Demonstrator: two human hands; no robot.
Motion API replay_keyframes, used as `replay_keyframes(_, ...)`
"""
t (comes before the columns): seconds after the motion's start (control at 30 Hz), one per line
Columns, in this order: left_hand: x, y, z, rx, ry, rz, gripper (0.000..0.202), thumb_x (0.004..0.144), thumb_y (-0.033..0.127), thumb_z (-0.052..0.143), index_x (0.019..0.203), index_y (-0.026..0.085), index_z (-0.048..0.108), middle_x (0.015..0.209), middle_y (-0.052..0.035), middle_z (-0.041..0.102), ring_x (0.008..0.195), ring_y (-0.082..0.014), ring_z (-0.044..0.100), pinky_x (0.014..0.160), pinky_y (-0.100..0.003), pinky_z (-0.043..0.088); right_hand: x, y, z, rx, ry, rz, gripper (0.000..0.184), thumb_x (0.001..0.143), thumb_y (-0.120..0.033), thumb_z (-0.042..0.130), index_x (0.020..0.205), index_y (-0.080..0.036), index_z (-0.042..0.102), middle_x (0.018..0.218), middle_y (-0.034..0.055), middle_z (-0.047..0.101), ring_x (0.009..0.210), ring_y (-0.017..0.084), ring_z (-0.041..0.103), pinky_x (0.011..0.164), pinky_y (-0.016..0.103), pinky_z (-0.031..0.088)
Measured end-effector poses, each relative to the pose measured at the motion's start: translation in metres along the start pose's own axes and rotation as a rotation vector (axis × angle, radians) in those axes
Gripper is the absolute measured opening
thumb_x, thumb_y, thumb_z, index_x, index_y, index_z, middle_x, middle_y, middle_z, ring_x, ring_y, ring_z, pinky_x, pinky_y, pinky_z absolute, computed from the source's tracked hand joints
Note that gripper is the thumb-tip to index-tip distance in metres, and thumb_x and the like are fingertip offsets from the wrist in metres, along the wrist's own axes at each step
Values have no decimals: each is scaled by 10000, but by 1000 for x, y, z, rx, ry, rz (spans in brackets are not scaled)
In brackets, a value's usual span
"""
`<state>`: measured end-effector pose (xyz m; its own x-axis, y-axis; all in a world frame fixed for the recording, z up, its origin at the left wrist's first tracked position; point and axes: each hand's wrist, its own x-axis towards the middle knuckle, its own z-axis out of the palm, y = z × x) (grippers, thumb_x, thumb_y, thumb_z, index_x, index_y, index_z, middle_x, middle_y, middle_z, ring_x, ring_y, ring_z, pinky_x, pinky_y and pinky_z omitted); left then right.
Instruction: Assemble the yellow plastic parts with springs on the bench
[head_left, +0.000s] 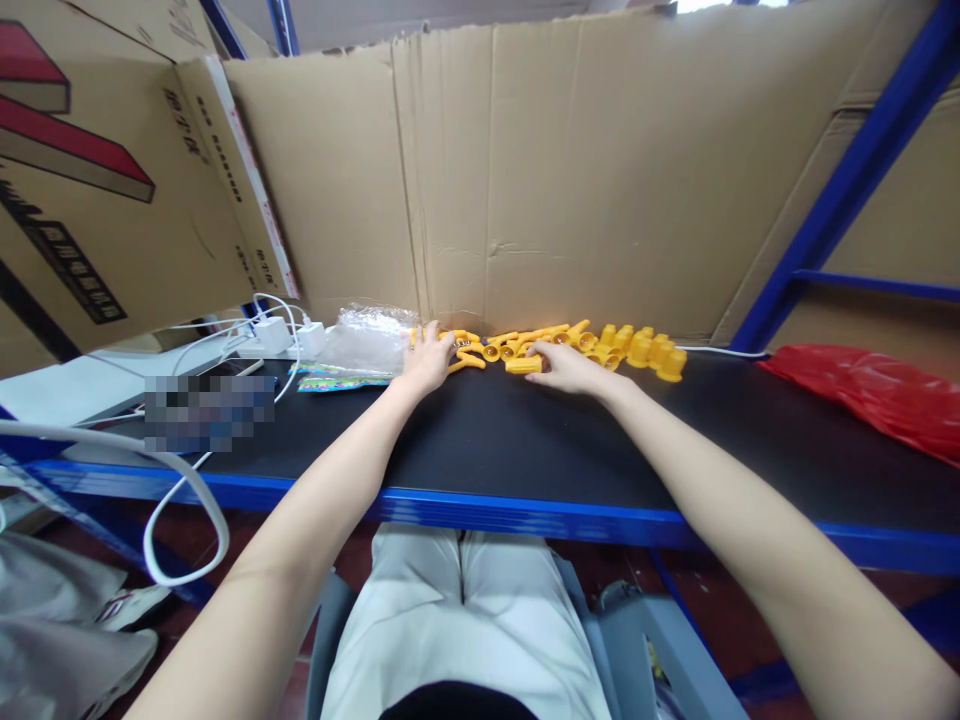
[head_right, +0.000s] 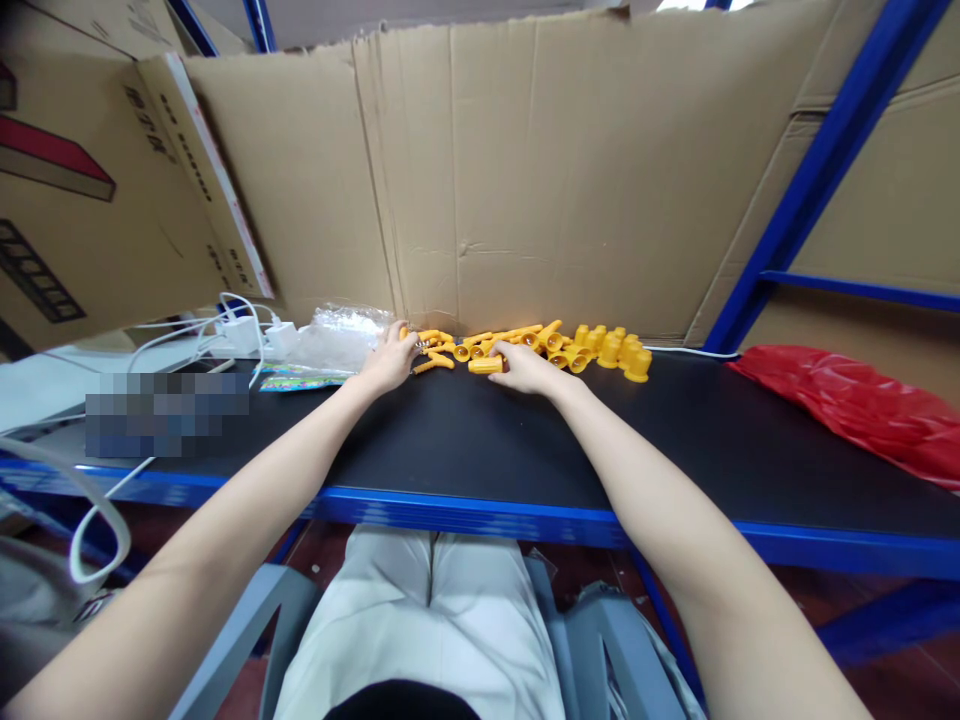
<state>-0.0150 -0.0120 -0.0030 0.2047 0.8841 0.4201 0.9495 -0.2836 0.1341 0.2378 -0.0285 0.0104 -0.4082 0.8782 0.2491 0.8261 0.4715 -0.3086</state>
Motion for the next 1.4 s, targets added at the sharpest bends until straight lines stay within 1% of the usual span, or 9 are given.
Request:
replay_keyframes(0.1,-1,5,0,11,-45,-19,336,952,343,283,1192,259,503,1459,-138,283,1279,-354,367,905,-584,412,1,-5,7,129,25,11,307,755,-289,638,1007,-146,538,758,10,580,659,143,533,630,257,401)
replay_keyframes(0.23,-3,12,1,150,56,66,316,928,252,329,1176,227,523,1445,-137,327,1310,-334,313,979,-585,339,4,-4,16,214,41,-35,324,734,-284,649,1007,-153,533,781,10,583,670,141,533,649,264,409)
replay_keyframes(0.37,-8,22,1,240,74,173,319,886,206,365,1143,184,552,1408,-136,384,1334,-333,261,1008,-603,281,7,0,21,215,41,-89,282,731,-256,633,978,-160,537,829,26,603,686,144,547,662,271,418)
replay_keyframes(0.5,-11,29,3,272,42,243,322,868,215,359,1077,157,596,1333,-146,448,1282,-329,324,998,-591,285,8,2,22,168,32,-87,261,731,-244,633,961,-152,549,816,33,609,699,152,558,667,272,419)
replay_keyframes(0.6,-12,30,4,284,20,249,340,861,219,349,1062,141,612,1295,-155,465,1217,-339,378,960,-583,316,7,-1,20,140,31,-81,259,732,-238,635,961,-152,552,794,26,604,693,149,551,660,264,413)
replay_keyframes(0.8,-13,29,5,289,-20,250,337,861,222,343,1042,150,618,1214,-148,492,1162,-337,413,900,-547,371,4,-7,16,93,22,-69,204,734,-240,632,900,-150,555,744,16,582,645,135,514,634,253,387)
replay_keyframes(1.0,-14,30,4,283,-64,234,346,868,227,327,1054,155,609,1238,-149,472,1156,-339,418,879,-542,401,5,-5,17,102,55,-32,162,718,-202,629,845,-156,541,728,7,568,624,126,498,604,242,372)
replay_keyframes(1.23,-15,30,4,246,-92,208,351,861,230,339,1088,169,601,1290,-149,440,1192,-344,396,872,-529,430,6,-3,18,154,55,-33,227,707,-253,648,889,-153,556,704,-6,554,616,125,499,613,249,381)
replay_keyframes(1.4,-15,29,4,232,-67,214,364,868,233,325,1079,172,615,1257,-155,461,1167,-350,423,857,-536,433,7,0,19,213,35,-48,260,697,-279,660,900,-152,560,681,-17,537,601,120,489,603,249,382)
